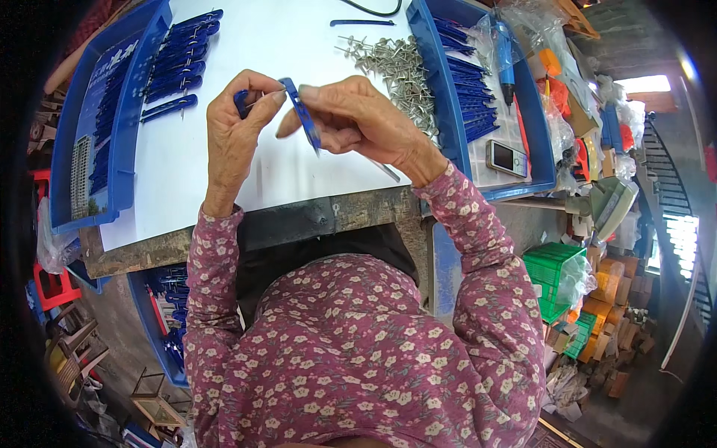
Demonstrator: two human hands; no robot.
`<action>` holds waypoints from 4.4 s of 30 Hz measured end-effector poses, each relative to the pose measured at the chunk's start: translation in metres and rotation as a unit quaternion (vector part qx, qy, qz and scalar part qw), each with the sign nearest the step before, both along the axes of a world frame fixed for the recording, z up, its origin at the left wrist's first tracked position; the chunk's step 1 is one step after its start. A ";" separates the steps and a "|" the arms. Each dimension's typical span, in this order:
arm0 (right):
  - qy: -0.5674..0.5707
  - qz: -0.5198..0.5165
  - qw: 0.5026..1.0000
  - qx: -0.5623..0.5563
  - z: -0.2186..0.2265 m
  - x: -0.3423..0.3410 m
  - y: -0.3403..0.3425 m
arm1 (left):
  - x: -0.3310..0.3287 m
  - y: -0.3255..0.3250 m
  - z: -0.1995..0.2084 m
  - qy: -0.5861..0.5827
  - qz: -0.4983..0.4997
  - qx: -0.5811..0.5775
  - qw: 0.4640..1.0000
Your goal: Assembling small metal pins into blue plastic component strips at a workstation.
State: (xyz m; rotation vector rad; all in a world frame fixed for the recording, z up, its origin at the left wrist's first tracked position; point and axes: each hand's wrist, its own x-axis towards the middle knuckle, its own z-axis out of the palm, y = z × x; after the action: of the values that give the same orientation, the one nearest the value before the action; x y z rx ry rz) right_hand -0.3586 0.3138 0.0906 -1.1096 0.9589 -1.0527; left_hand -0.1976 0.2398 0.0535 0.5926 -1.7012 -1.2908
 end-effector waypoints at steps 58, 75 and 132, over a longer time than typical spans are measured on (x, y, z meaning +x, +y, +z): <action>0.393 -0.133 0.892 -0.180 -0.009 0.044 0.031 | -0.009 0.007 -0.055 0.412 -0.342 0.454 0.712; 0.448 -0.150 0.863 -0.181 -0.007 0.044 0.022 | -0.010 0.007 -0.062 0.433 -0.346 0.488 0.674; -0.023 -0.226 0.974 -0.010 -0.043 0.005 0.041 | 0.017 0.048 -0.009 -0.069 -0.110 0.143 0.981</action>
State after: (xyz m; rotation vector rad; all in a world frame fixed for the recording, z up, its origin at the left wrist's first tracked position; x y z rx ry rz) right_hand -0.3539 0.3549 0.0472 -0.8973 1.1976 -1.4500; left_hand -0.1806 0.2881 0.0448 0.6885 -1.7447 -1.7048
